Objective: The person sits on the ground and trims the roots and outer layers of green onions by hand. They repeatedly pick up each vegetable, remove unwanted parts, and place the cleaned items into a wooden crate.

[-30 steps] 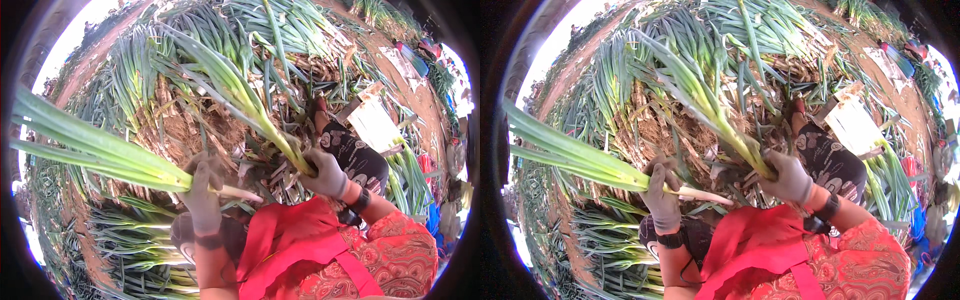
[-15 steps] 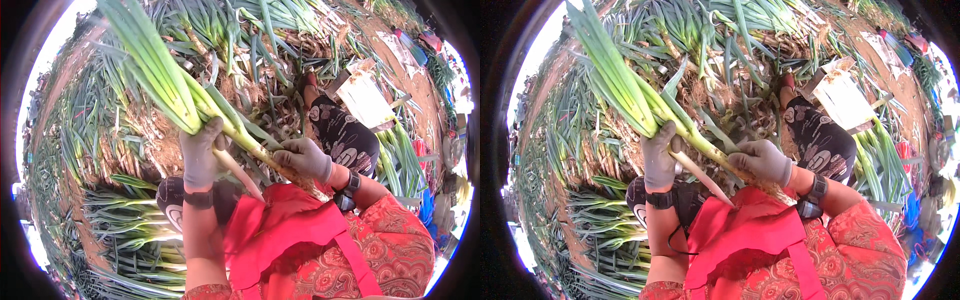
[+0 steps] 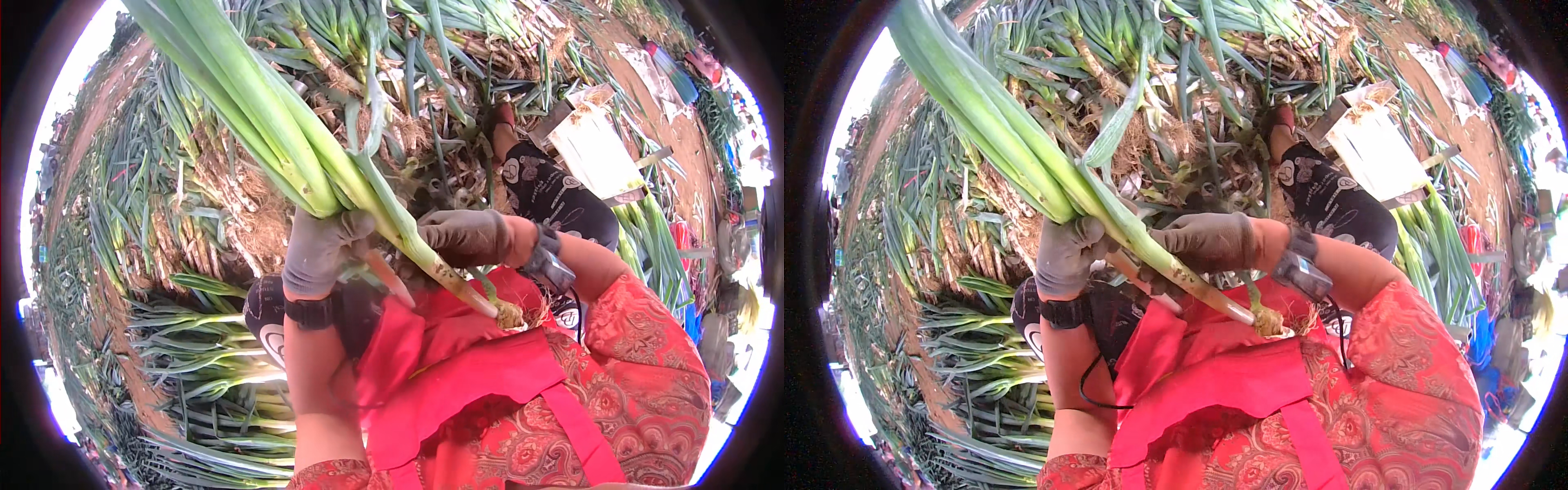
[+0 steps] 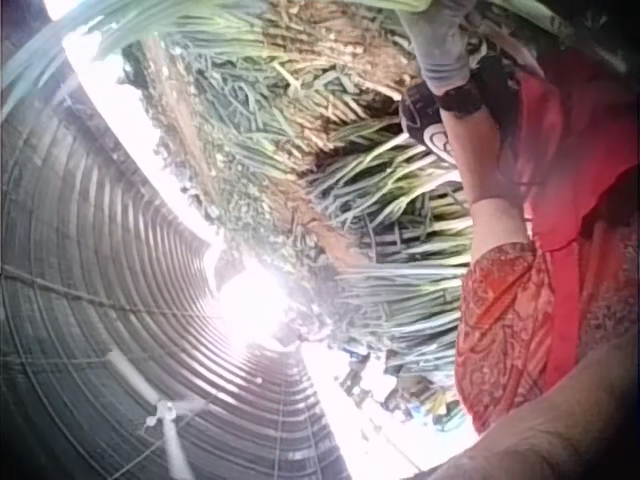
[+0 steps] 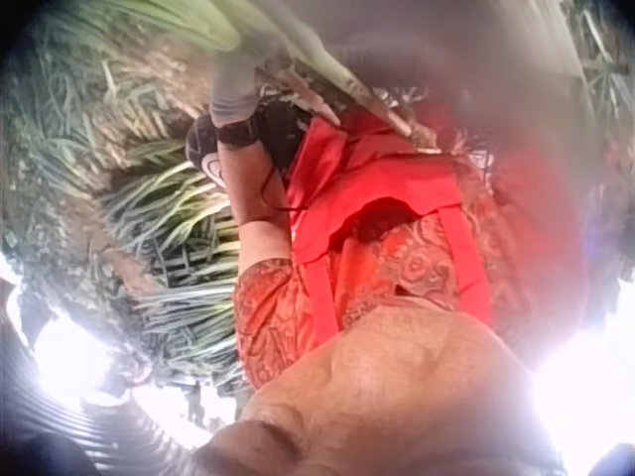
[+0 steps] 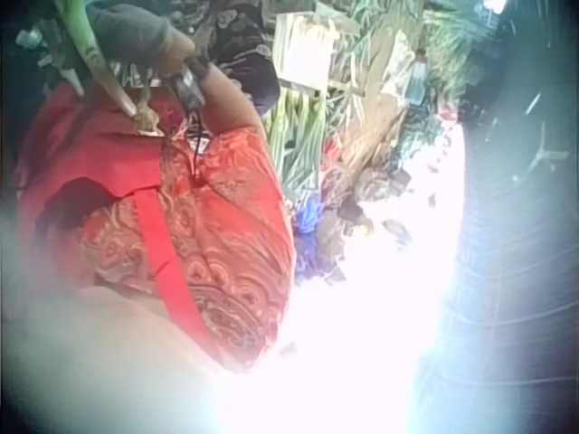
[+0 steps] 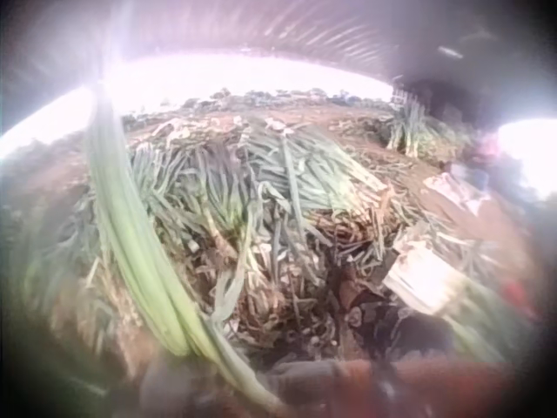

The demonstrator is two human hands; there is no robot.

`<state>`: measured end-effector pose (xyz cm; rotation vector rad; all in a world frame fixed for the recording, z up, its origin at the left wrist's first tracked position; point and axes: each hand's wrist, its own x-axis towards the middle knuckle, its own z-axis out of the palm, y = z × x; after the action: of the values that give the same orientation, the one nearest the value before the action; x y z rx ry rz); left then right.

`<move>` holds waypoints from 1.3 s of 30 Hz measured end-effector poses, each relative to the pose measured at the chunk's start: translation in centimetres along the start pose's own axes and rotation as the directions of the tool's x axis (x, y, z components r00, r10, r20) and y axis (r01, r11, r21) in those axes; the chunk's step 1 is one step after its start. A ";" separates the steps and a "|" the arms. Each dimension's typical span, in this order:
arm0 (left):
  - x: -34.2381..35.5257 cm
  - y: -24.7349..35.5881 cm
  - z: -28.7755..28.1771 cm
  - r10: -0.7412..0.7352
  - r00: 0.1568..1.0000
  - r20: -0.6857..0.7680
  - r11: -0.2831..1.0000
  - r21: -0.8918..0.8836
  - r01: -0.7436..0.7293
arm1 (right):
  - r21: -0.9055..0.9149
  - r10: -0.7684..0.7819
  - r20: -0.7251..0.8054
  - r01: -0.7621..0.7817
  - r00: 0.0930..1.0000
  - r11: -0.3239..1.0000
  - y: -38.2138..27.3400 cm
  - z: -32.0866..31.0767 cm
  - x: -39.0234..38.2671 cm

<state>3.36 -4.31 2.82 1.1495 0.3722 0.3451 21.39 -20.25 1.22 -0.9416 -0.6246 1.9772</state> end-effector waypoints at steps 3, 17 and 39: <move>-0.4 0.7 1.6 0.047 0.999 -0.023 0.992 -0.113 -0.049 | 0.168 -0.006 0.227 -0.033 0.974 0.985 1.2 -0.6 1.2; 0.8 -0.3 1.9 0.125 0.958 -0.259 0.992 0.061 -0.113 | -0.308 -0.291 -0.296 0.198 0.910 0.931 -1.2 -3.7 -0.6; 3.5 -1.6 2.6 0.015 0.940 -0.341 0.997 0.080 0.013 | -0.364 -0.402 -0.444 0.248 0.801 0.898 -2.8 -1.6 1.2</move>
<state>7.75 -5.48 1.87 1.1693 0.6958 0.5377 23.56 -17.64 1.78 -1.3729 -0.7195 1.2631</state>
